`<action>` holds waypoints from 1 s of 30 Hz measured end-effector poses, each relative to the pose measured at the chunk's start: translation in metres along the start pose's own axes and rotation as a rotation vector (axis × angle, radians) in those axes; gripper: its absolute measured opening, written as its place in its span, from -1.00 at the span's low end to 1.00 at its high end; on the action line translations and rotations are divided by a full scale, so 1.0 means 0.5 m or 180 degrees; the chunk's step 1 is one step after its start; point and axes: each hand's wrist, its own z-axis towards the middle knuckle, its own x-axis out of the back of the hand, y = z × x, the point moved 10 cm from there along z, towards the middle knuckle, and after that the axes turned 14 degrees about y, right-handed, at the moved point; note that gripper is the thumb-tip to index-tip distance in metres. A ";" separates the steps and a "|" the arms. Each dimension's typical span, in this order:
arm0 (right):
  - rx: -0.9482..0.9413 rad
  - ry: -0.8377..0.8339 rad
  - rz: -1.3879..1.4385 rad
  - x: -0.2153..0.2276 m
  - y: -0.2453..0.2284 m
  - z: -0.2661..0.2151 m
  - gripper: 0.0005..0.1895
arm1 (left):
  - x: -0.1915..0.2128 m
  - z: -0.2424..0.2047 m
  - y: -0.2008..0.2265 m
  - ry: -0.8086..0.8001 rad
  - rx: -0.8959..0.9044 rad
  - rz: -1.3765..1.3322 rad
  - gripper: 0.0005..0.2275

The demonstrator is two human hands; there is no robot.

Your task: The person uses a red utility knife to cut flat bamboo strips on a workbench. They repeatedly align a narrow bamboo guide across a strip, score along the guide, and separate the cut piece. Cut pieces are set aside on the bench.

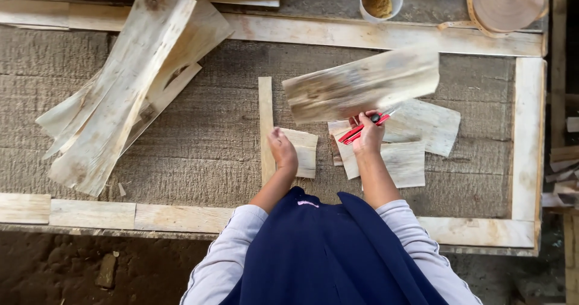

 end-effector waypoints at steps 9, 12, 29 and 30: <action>0.0346 -0.0643 -0.1090 0.004 -0.036 -0.204 -0.77 | -0.008 0.007 0.206 -0.0850 -0.1554 0.1318 -0.57; 0.0507 -0.0837 -0.1339 0.008 0.005 -0.224 -0.80 | -0.040 0.021 0.078 -0.1391 -0.0521 0.1284 -0.59; 0.2230 -0.1352 -0.4714 -0.018 0.158 -0.304 -0.44 | 0.287 0.296 -0.154 0.0065 0.0706 0.0751 -0.63; 0.2544 -0.1541 -0.5011 -0.035 0.161 -0.349 -0.29 | 0.319 0.298 -0.151 0.0053 0.0750 0.0946 -0.64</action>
